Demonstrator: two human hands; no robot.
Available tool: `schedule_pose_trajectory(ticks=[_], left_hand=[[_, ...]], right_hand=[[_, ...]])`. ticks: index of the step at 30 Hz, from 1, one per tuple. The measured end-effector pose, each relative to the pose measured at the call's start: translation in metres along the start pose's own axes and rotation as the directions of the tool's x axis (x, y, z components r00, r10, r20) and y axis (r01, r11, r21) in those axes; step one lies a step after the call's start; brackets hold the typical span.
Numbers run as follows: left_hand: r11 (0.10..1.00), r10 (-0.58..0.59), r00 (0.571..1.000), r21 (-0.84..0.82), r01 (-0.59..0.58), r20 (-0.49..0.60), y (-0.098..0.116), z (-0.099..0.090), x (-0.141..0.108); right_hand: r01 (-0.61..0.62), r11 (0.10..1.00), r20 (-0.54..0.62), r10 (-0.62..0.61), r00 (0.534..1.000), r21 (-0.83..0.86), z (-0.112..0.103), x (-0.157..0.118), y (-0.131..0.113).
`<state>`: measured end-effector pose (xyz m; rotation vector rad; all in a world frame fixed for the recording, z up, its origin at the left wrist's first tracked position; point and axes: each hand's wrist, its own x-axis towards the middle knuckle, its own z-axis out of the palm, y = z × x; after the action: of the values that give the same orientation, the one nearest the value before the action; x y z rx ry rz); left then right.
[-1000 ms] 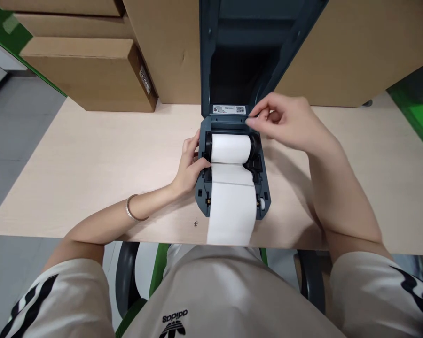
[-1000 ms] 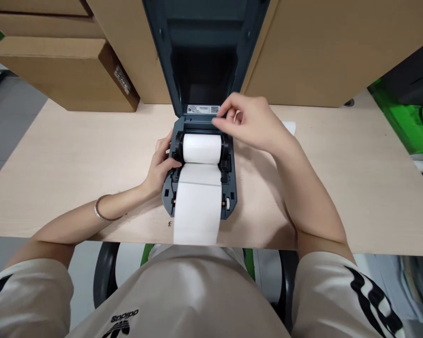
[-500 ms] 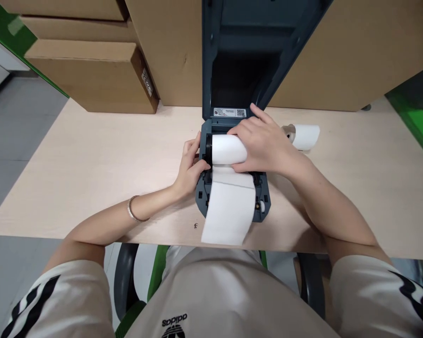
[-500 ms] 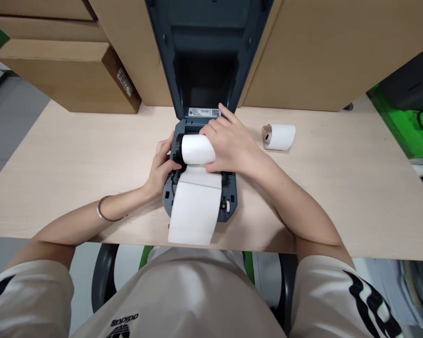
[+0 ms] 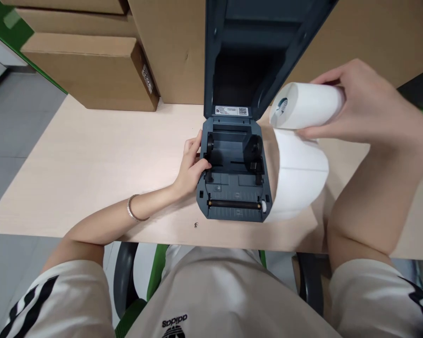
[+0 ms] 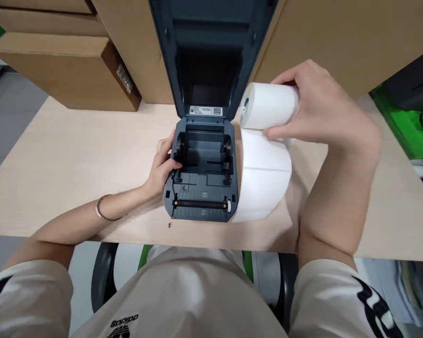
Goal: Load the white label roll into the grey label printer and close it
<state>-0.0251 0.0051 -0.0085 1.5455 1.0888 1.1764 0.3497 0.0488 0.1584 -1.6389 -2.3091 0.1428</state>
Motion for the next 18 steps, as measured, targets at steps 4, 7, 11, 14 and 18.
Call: schedule_pose_trajectory(ticks=[4, 7, 11, 14, 18], left_hand=[[1.0, -0.004, 1.0, 0.021, 0.004, -0.001, -0.001, -0.002, 0.0], [1.0, -0.009, 1.0, 0.028, 0.009, 0.003, 0.0, -0.003, 0.0], [0.999, -0.02, 1.0, 0.048, 0.019, 0.011, 0.001, -0.004, -0.001], [0.998, -0.027, 0.999, 0.054, 0.027, 0.017, 0.002, -0.004, -0.001], [0.999, -0.021, 0.999, 0.051, 0.02, 0.025, 0.003, -0.004, -0.001]], right_hand=[[-0.081, 0.995, 0.074, 0.084, 0.994, -0.053, 0.036, 0.029, 0.026], [-0.071, 0.996, 0.195, 0.079, 0.978, -0.051, 0.067, 0.041, 0.023], [-0.088, 0.996, 0.313, 0.082, 0.946, 0.003, 0.086, 0.042, 0.008], [-0.184, 0.981, 0.397, 0.149, 0.905, 0.052, 0.071, 0.036, 0.005], [-0.416, 0.909, 0.375, 0.382, 0.845, 0.011, 0.029, 0.023, 0.028]])
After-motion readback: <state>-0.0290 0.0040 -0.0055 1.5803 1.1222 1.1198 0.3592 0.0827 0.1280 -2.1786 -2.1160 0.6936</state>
